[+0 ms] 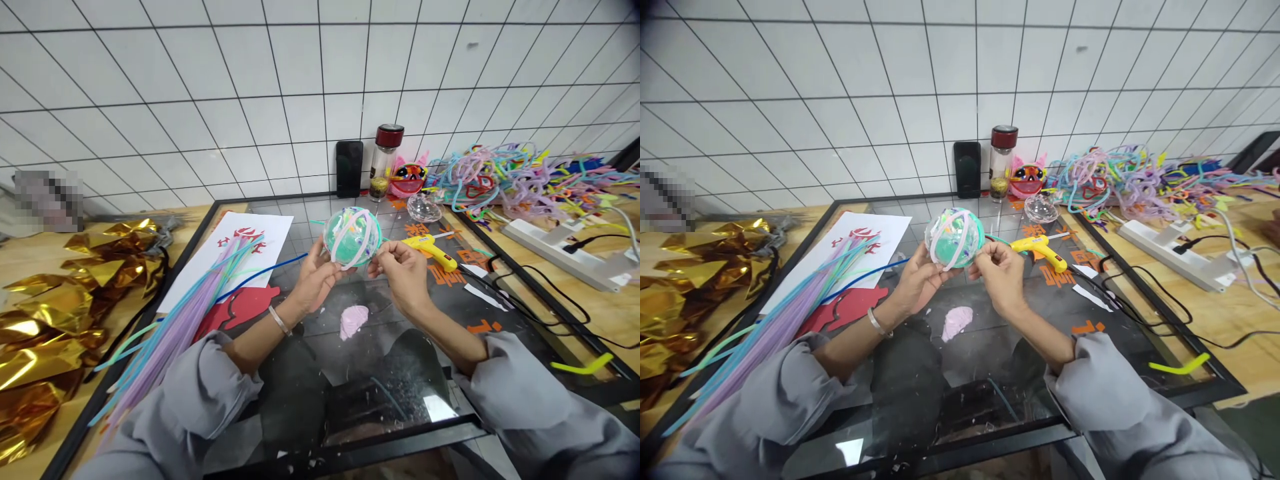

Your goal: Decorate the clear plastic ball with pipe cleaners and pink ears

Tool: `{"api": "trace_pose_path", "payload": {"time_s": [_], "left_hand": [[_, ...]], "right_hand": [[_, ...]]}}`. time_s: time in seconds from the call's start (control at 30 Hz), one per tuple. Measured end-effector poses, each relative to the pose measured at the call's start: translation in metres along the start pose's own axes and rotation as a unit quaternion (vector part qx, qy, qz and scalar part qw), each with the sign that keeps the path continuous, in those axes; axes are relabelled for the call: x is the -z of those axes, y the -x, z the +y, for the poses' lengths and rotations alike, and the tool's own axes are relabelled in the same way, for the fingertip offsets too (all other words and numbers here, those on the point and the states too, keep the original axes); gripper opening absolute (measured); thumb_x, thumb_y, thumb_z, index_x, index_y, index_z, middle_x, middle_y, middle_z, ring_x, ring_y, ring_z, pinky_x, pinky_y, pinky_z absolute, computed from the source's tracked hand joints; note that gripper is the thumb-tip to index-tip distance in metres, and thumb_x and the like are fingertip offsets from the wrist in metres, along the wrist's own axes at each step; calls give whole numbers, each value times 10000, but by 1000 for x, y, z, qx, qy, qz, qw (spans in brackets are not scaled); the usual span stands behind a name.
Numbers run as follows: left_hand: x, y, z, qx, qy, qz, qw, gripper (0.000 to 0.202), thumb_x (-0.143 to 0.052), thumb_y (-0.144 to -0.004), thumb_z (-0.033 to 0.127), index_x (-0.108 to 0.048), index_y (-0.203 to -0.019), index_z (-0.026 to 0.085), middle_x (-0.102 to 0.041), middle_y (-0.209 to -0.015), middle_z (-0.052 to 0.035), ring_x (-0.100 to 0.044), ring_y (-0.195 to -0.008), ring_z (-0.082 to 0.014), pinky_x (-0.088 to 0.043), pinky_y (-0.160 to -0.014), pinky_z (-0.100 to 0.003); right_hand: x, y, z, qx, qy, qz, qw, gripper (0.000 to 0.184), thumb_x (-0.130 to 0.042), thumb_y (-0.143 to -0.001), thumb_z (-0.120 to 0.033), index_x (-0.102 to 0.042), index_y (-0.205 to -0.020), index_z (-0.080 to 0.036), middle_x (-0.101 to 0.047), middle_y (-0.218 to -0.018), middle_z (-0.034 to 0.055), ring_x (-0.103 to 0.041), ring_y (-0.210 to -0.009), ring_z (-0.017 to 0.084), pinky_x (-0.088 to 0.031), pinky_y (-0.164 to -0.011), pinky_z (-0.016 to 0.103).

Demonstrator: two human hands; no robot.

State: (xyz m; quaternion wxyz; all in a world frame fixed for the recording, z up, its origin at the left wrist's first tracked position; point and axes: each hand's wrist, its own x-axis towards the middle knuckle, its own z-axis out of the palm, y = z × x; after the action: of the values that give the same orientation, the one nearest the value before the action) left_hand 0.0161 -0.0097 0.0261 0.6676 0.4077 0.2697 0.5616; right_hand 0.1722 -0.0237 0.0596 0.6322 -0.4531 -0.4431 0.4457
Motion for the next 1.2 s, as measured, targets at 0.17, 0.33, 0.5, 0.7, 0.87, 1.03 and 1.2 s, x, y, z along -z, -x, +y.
{"api": "trace_pose_path", "payload": {"time_s": [0.17, 0.33, 0.5, 0.7, 0.87, 1.03, 1.2], "left_hand": [[5, -3, 2, 0, -18, 6, 1000, 739, -740, -682, 180, -480, -1366, 289, -629, -1245, -49, -650, -1088, -232, -563, -974, -480], [13, -6, 6, 8, -36, -11, 999, 797, -713, -660, 175, -472, -1409, 303, -604, -1336, -60, -645, -1105, -250, -587, -931, -452], [20, -10, 9, 7, -71, -3, 997, 795, -696, -645, 176, -493, -1407, 271, -589, -1384, -77, -630, -1141, -257, -600, -883, -380], [29, -14, 7, -50, -192, 37, 979, 670, -661, -663, 143, -595, -1326, 210, -593, -1414, -92, -602, -1210, -269, -572, -838, -295], [34, -17, 3, -77, -248, 43, 965, 627, -654, -661, 132, -644, -1285, 198, -652, -1346, -82, -677, -962, -191, -550, -788, -275], [35, -17, 1, -78, -253, 64, 962, 513, -641, -716, 188, -679, -1228, 169, -725, -1183, -76, -659, -827, -144, -547, -742, -262], [33, -16, -3, -70, -245, 60, 965, 502, -698, -749, 284, -667, -1238, 174, -723, -1183, -84, -667, -862, -160, -567, -773, -294]], "right_hand": [[6, -2, 3, -22, 30, -27, 999, 95, -621, -621, -282, -566, -613, -205, -587, -521, -48, -564, -470, 104, -502, -488, 243], [13, -6, 8, -4, 42, -40, 998, 213, -701, -558, -215, -566, -723, -210, -607, -732, -41, -577, -657, 103, -488, -607, 230], [23, -11, 7, -20, 0, -98, 995, 711, -791, -532, -163, -526, -1177, -303, -630, -1105, -2, -630, -785, 129, -534, -697, 277], [42, -21, 14, -66, 43, -200, 977, 595, -779, -645, -250, -627, -1219, -281, -660, -1211, 53, -669, -899, 182, -549, -803, 350], [50, -28, 21, -77, 39, -218, 972, 481, -830, -647, -323, -701, -1105, -251, -722, -1127, 44, -691, -974, 204, -544, -889, 367], [52, -34, 33, -87, 42, -207, 974, 443, -892, -592, -385, -709, -955, -210, -756, -933, 33, -706, -903, 197, -554, -883, 368], [52, -36, 42, -81, 19, -182, 980, 597, -912, -573, -356, -653, -1095, -227, -729, -902, 7, -690, -830, 162, -573, -788, 322]]}}
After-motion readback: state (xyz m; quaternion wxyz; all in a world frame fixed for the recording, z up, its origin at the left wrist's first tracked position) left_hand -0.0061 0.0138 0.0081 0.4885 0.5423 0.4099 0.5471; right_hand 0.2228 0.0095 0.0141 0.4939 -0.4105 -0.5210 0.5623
